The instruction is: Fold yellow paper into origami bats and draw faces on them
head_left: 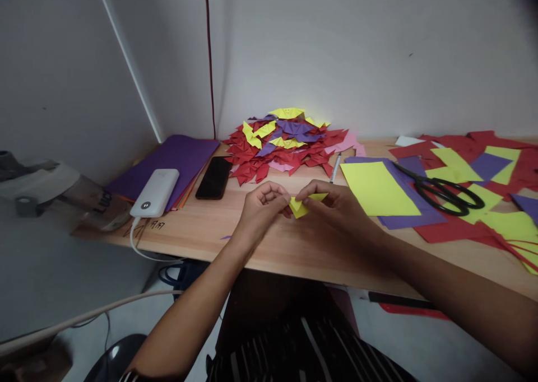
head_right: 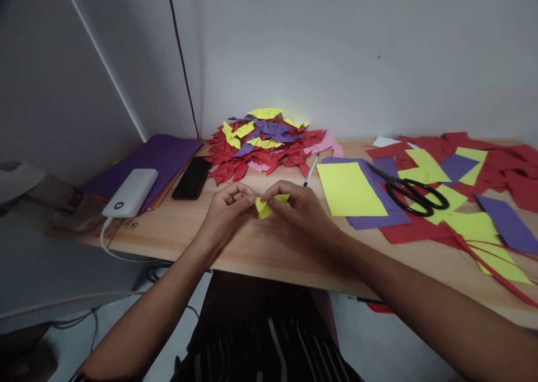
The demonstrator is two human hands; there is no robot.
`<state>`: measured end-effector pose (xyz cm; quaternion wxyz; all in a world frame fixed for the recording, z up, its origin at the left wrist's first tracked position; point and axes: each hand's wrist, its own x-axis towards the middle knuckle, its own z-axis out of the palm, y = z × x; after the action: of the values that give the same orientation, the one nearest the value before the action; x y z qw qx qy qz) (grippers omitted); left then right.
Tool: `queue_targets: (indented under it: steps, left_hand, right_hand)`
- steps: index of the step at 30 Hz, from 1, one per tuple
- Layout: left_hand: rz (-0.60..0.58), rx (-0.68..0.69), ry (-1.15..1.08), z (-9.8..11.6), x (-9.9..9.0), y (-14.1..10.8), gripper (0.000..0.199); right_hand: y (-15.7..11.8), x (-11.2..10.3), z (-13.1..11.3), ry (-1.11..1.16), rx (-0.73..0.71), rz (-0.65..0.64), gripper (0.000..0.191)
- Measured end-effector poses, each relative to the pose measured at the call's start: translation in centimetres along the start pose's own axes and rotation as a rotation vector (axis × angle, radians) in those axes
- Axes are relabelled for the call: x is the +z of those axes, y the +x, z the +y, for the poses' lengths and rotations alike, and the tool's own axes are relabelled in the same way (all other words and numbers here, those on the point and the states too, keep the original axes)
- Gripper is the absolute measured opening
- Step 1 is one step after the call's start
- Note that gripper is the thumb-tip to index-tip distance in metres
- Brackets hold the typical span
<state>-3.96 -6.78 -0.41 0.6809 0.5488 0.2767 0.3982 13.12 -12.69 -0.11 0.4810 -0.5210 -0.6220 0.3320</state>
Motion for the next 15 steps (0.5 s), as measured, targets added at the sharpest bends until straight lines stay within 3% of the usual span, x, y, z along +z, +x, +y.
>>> queue_targets:
  steps: [6, 10, 15]
  left_hand:
    - [0.03, 0.054, 0.119, 0.2, 0.12, -0.18, 0.019]
    - [0.058, 0.153, 0.275, 0.31, 0.31, -0.5, 0.013]
    - [0.043, 0.221, 0.375, 0.34, 0.58, -0.76, 0.009]
  right_hand:
    - [-0.1, -0.04, -0.18, -0.017, -0.029, -0.024, 0.01]
    - [-0.17, 0.03, -0.54, 0.027, 0.046, -0.066, 0.016]
    - [0.03, 0.24, -0.4, -0.042, 0.112, -0.026, 0.015]
